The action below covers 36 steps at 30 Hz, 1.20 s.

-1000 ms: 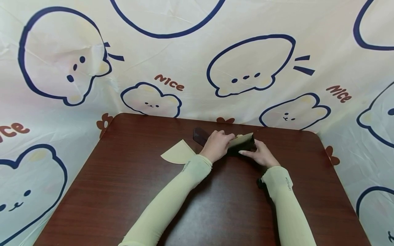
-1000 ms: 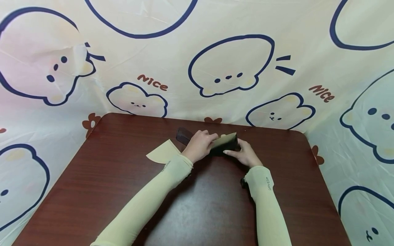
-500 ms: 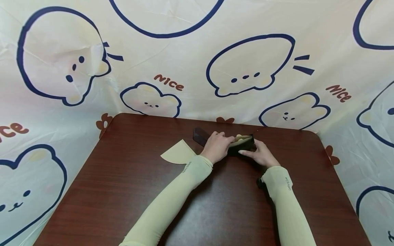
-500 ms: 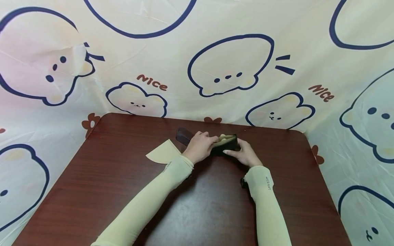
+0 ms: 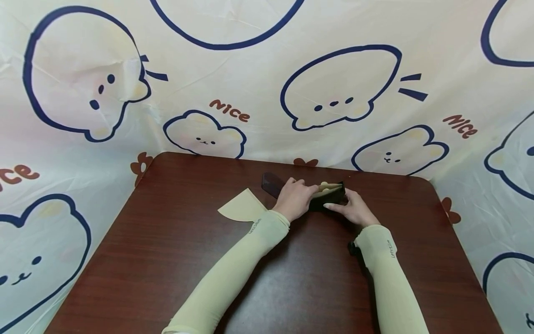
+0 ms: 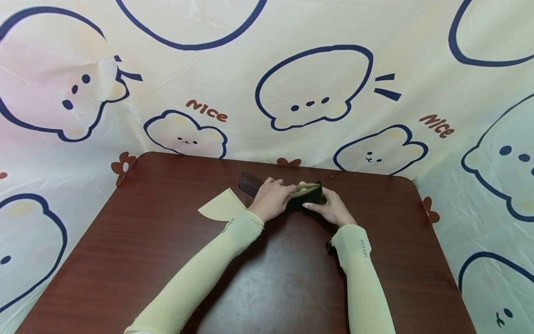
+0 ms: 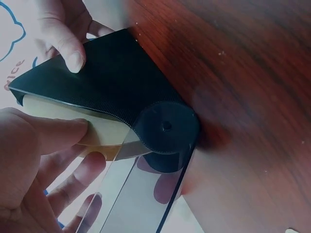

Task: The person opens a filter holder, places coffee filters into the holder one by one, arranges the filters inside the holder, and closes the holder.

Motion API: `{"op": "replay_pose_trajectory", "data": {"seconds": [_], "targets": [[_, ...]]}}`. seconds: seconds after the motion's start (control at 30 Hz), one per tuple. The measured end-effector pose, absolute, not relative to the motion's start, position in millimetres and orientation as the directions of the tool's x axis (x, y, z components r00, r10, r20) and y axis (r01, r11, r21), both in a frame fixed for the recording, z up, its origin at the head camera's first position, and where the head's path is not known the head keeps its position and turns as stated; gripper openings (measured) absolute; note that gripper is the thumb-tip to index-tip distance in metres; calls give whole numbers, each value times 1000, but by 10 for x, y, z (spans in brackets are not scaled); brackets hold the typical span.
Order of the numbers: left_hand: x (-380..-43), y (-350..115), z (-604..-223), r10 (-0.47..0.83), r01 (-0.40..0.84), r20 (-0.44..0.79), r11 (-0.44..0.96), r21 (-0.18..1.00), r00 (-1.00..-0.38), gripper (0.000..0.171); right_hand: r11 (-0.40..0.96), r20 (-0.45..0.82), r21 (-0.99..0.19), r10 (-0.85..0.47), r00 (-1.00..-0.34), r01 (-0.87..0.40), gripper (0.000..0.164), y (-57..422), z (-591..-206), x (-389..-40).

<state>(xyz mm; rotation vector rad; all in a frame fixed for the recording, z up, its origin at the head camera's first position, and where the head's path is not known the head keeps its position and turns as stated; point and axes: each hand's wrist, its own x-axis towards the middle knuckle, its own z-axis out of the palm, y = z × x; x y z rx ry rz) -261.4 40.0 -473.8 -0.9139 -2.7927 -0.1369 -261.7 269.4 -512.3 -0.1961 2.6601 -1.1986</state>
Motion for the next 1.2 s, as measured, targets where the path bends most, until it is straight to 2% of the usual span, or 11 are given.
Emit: {"op": "replay_pose_trajectory", "data": {"seconds": [0.23, 0.8, 1.2], "targets": [[-2613, 404, -4742, 572, 593, 228, 804, 33, -788, 26, 653, -134, -756, -219, -967, -44, 60, 2692, -5129, -2624], [-2634, 359, -4746, 545, 638, 384, 750, 175, -745, 15, 647, -97, -758, -242, -965, -86, 63, 2692, -5144, -2632], [-2614, 335, -4669, 530, 655, 428, 720, 229, -732, 17, 653, -122, -755, -217, -969, -52, 63, 2689, -5144, -2619]]}}
